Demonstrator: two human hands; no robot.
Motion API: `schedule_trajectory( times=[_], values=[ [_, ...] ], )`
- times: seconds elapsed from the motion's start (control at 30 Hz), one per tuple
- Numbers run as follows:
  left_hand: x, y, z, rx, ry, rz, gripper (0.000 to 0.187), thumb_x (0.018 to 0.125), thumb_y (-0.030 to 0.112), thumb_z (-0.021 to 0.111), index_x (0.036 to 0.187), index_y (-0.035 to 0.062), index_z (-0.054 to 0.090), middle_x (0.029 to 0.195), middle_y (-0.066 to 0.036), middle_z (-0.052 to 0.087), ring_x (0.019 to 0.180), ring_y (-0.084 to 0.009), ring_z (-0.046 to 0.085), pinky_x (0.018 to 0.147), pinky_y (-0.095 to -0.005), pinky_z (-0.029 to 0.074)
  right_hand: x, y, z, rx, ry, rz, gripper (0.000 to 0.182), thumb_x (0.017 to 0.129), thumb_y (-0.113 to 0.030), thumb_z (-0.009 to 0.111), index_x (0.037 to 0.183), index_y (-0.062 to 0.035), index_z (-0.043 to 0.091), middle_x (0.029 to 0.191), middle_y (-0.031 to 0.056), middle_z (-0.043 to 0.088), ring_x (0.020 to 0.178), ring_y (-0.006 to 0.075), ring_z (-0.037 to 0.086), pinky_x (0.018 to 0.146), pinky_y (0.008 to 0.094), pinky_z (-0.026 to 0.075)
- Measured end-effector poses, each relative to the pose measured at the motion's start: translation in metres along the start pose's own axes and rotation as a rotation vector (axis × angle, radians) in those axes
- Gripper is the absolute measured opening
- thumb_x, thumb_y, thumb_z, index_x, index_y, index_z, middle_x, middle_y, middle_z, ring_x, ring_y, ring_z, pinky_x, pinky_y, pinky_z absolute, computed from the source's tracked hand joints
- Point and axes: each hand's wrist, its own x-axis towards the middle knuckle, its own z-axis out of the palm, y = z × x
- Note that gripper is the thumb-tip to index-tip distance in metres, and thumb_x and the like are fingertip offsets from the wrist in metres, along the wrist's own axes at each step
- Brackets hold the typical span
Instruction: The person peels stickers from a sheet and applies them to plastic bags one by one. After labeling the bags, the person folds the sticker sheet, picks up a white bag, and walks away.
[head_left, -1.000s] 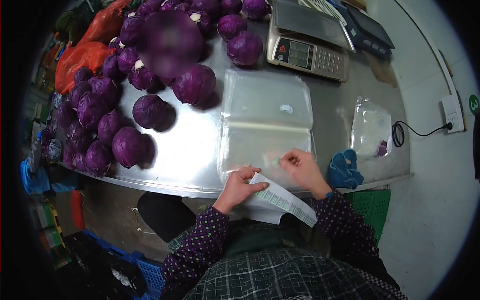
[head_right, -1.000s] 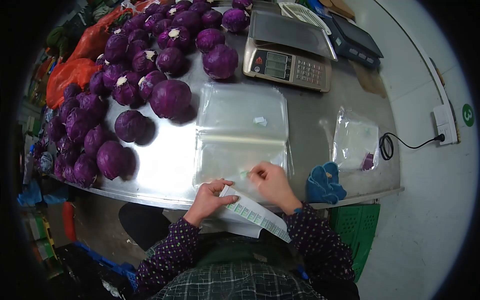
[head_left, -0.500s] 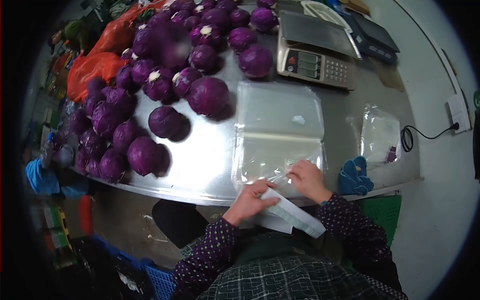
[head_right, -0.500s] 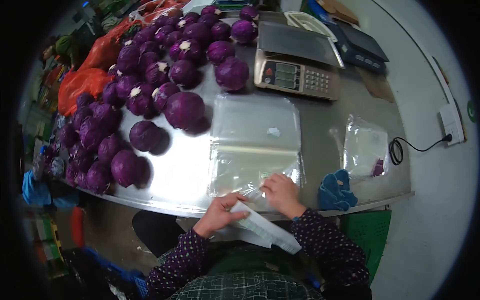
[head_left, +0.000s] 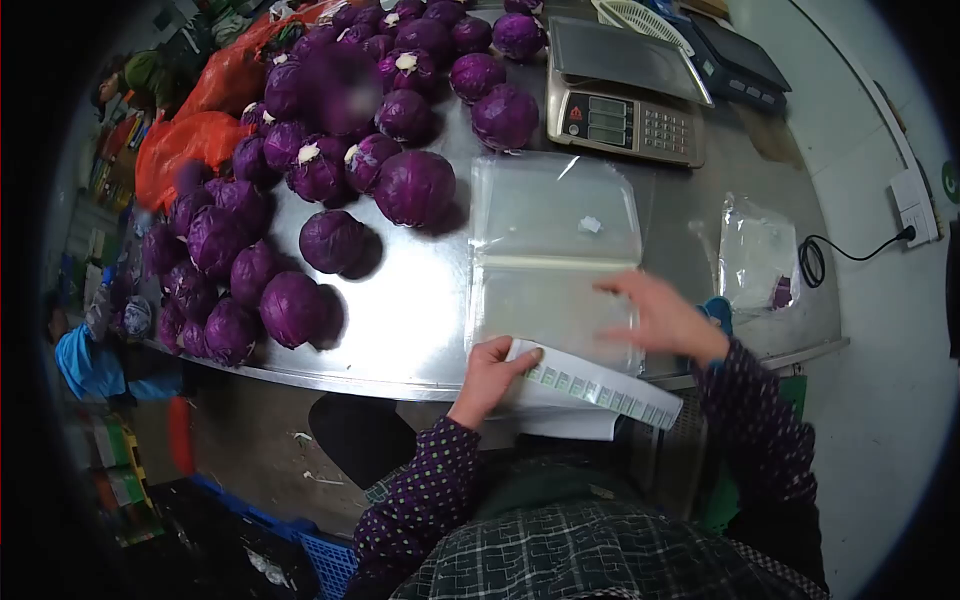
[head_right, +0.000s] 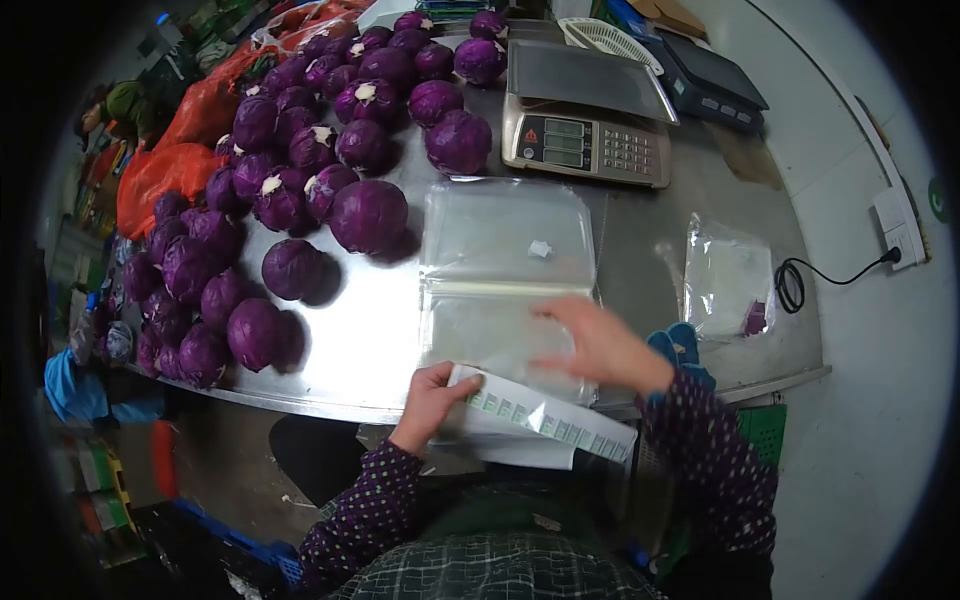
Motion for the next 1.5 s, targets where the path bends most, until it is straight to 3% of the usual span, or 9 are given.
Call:
schedule_trajectory(
  times=[0.07, 0.17, 0.23, 0.3, 0.37, 0.5, 1.0, 1.27, 1.5],
  values=[
    [-0.007, 0.015, -0.007, -0.105, 0.089, 0.018, 0.016, 0.083, 0.012, 0.072, 0.089, -0.0023, 0.069, 0.078, -0.003, 0.068, 0.069, -0.0066, 0.058, 0.064, -0.0222, 0.047, -0.034, 0.007, 0.015, -0.108, -0.051, -0.081, 0.055, 0.071, -0.020, 0.079, 0.118, -0.0019, 0.057, 0.110, 0.0102, 0.059, 0.101, 0.0190, 0.056, 0.084, 0.0328, 0.046],
    [-0.014, 0.019, -0.024, -0.233, 0.275, 0.040, 0.014, 0.083, 0.012, 0.072, 0.087, -0.0017, 0.069, 0.076, -0.002, 0.067, 0.063, -0.0055, 0.056, 0.059, -0.0212, 0.046, -0.069, 0.011, 0.018, 0.190, -0.026, 0.258, 0.073, 0.066, -0.020, 0.082, 0.129, -0.0027, 0.049, 0.117, 0.0101, 0.056, 0.109, 0.0203, 0.053, 0.087, 0.0332, 0.044],
    [-0.016, 0.019, -0.032, -0.246, 0.314, 0.051, 0.013, 0.083, 0.009, 0.070, 0.090, -0.0022, 0.069, 0.079, -0.004, 0.068, 0.067, -0.0079, 0.059, 0.062, -0.0211, 0.047, -0.085, 0.014, 0.015, 0.145, 0.344, 0.390, 0.073, 0.063, -0.023, 0.083, 0.126, -0.0040, 0.051, 0.113, 0.0126, 0.057, 0.104, 0.0222, 0.055, 0.083, 0.0330, 0.045],
    [-0.018, 0.018, -0.036, -0.232, 0.369, 0.091, 0.014, 0.083, 0.011, 0.072, 0.088, -0.0018, 0.069, 0.076, -0.002, 0.067, 0.065, -0.0059, 0.057, 0.061, -0.0205, 0.046, -0.093, 0.013, 0.010, 0.134, 0.335, 0.499, 0.067, 0.070, -0.017, 0.080, 0.128, -0.0050, 0.049, 0.105, 0.0102, 0.060, 0.094, 0.0157, 0.058, 0.077, 0.0283, 0.047],
    [-0.021, 0.021, -0.038, -0.241, 0.346, 0.104, 0.013, 0.083, 0.009, 0.071, 0.088, -0.0021, 0.069, 0.077, -0.003, 0.067, 0.066, -0.0064, 0.057, 0.062, -0.0208, 0.046, -0.094, 0.012, 0.012, 0.755, 0.196, 0.635, 0.055, 0.078, -0.010, 0.073, 0.127, -0.0055, 0.050, 0.092, 0.0077, 0.065, 0.079, 0.0111, 0.060, 0.068, 0.0232, 0.046],
    [-0.026, 0.023, -0.041, -0.175, 0.343, 0.099, 0.013, 0.082, 0.007, 0.071, 0.090, -0.0027, 0.069, 0.080, -0.005, 0.068, 0.069, -0.0076, 0.058, 0.067, -0.0223, 0.047, -0.089, 0.023, 0.037, 0.985, 0.242, 0.482, 0.033, 0.084, 0.000, 0.065, 0.116, 0.0013, 0.058, 0.083, 0.0058, 0.066, 0.071, 0.0093, 0.063, 0.061, 0.0210, 0.050],
    [-0.047, 0.023, -0.069, -0.188, 0.186, 0.089, 0.010, 0.080, 0.005, 0.070, 0.089, -0.0001, 0.070, 0.079, -0.003, 0.068, 0.070, -0.0081, 0.060, 0.068, -0.0232, 0.047, -0.080, 0.000, 0.042, 0.982, 0.270, 0.395, 0.032, 0.083, 0.000, 0.068, 0.113, 0.0064, 0.060, 0.082, 0.0072, 0.066, 0.069, 0.0092, 0.062, 0.063, 0.0205, 0.051],
    [-0.053, 0.033, -0.069, -0.163, 0.281, 0.137, 0.008, 0.080, 0.004, 0.070, 0.086, -0.0004, 0.071, 0.076, -0.004, 0.069, 0.063, -0.0080, 0.059, 0.060, -0.0227, 0.047, -0.084, -0.008, 0.034, 0.784, 0.046, 0.532, 0.014, 0.087, -0.010, 0.067, 0.087, 0.0034, 0.063, 0.069, 0.0023, 0.062, 0.060, 0.0060, 0.058, 0.055, 0.0200, 0.048],
    [-0.060, 0.040, -0.069, -0.162, 0.365, 0.090, 0.009, 0.080, 0.003, 0.070, 0.087, -0.0016, 0.071, 0.078, -0.005, 0.069, 0.064, -0.0079, 0.060, 0.061, -0.0227, 0.048, -0.086, -0.015, 0.023, 0.630, -0.125, 0.444, 0.020, 0.092, -0.014, 0.060, 0.083, 0.0033, 0.062, 0.063, 0.0011, 0.060, 0.054, 0.0052, 0.054, 0.049, 0.0211, 0.042]
  ],
)
